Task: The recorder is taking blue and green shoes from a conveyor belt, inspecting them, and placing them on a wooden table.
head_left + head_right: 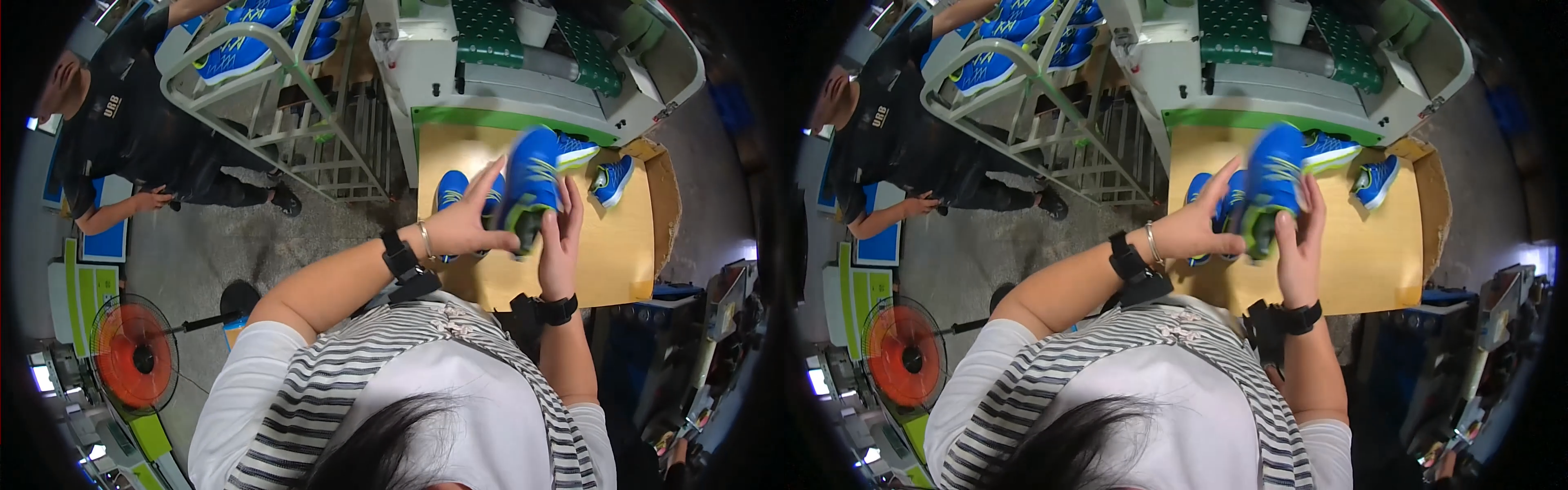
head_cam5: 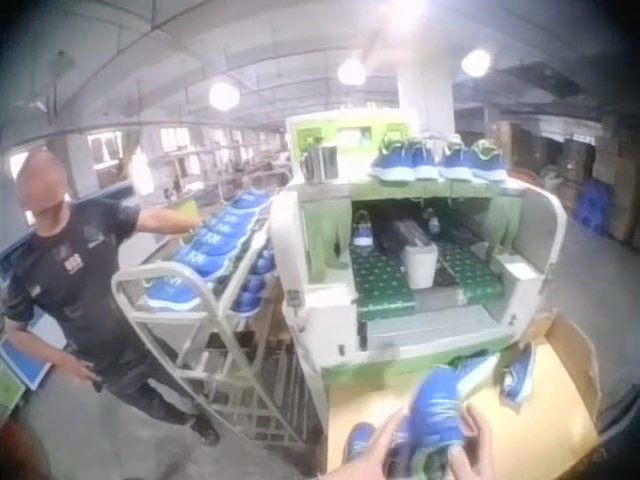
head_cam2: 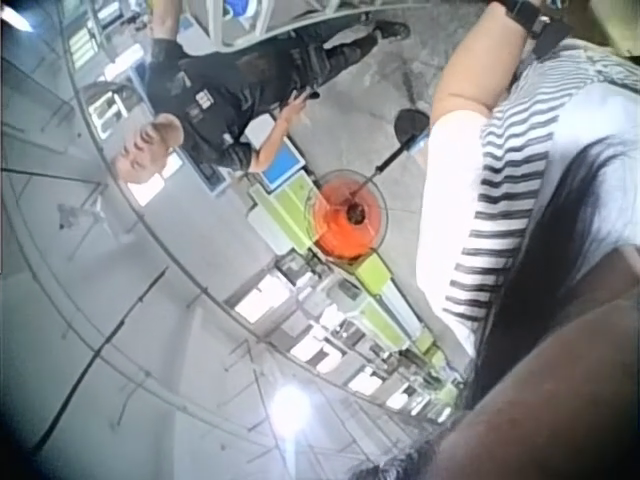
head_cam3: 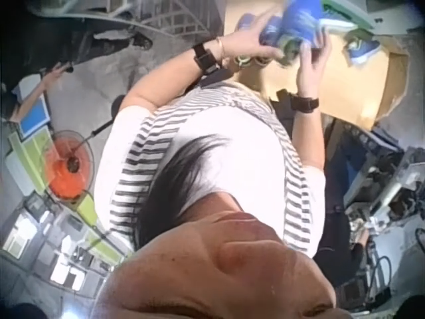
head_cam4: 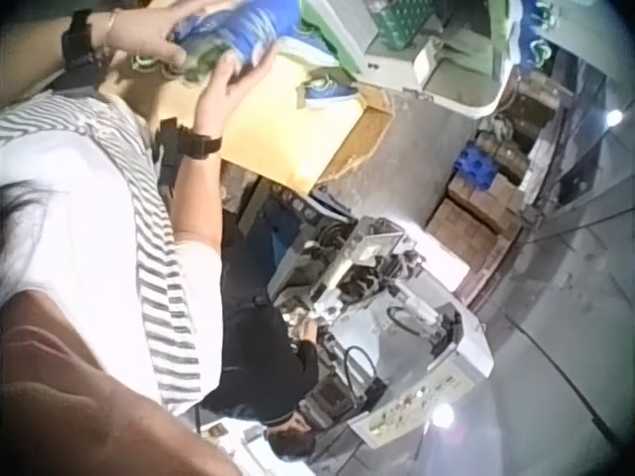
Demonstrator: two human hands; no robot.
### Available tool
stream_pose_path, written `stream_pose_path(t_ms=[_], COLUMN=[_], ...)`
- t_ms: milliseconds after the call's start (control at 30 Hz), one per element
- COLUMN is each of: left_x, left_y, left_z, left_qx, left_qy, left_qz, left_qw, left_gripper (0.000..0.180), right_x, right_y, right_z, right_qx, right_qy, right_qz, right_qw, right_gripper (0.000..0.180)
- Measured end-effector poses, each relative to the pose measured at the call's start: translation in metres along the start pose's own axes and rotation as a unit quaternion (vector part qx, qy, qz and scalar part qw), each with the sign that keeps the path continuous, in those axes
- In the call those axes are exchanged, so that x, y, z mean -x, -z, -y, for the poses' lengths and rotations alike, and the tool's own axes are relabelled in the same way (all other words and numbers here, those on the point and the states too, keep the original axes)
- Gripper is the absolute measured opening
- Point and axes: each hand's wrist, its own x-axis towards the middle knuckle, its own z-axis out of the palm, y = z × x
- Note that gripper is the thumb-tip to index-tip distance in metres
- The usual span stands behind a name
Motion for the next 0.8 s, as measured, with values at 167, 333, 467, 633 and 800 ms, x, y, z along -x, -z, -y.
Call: stream_pose_path(t_ms=[167, 333, 467, 633, 800], left_x=[-0.021, -0.078, -0.152, -0.254, -0.29], left_y=[0.02, 0.043, 0.065, 0.117, 0.143], left_z=[-0.031, -0.046, -0.067, -0.024, -0.018], left_qx=[0.119, 0.184, 0.188, -0.134, -0.102], left_qy=[-0.048, -0.035, -0.031, -0.077, 0.028], left_qz=[-0.155, -0.216, -0.29, -0.382, -0.385], left_qw=[0.98, 0.958, 0.938, 0.911, 0.917], left_gripper=[0.092, 0.089, 0.088, 0.097, 0.097], right_x=[-0.002, 0.043, 0.022, -0.066, -0.247], right_y=[0.002, -0.015, 0.003, 0.045, 0.076], right_z=[-0.069, -0.172, -0.152, -0.052, 0.004], right_qx=[0.101, 0.303, 0.053, -0.01, 0.161], right_qy=[-0.061, -0.121, -0.177, -0.088, 0.226], right_qz=[-0.019, 0.075, -0.043, -0.13, -0.152], right_qw=[0.993, 0.942, 0.982, 0.988, 0.949], right_gripper=[0.057, 0.107, 0.081, 0.066, 0.061])
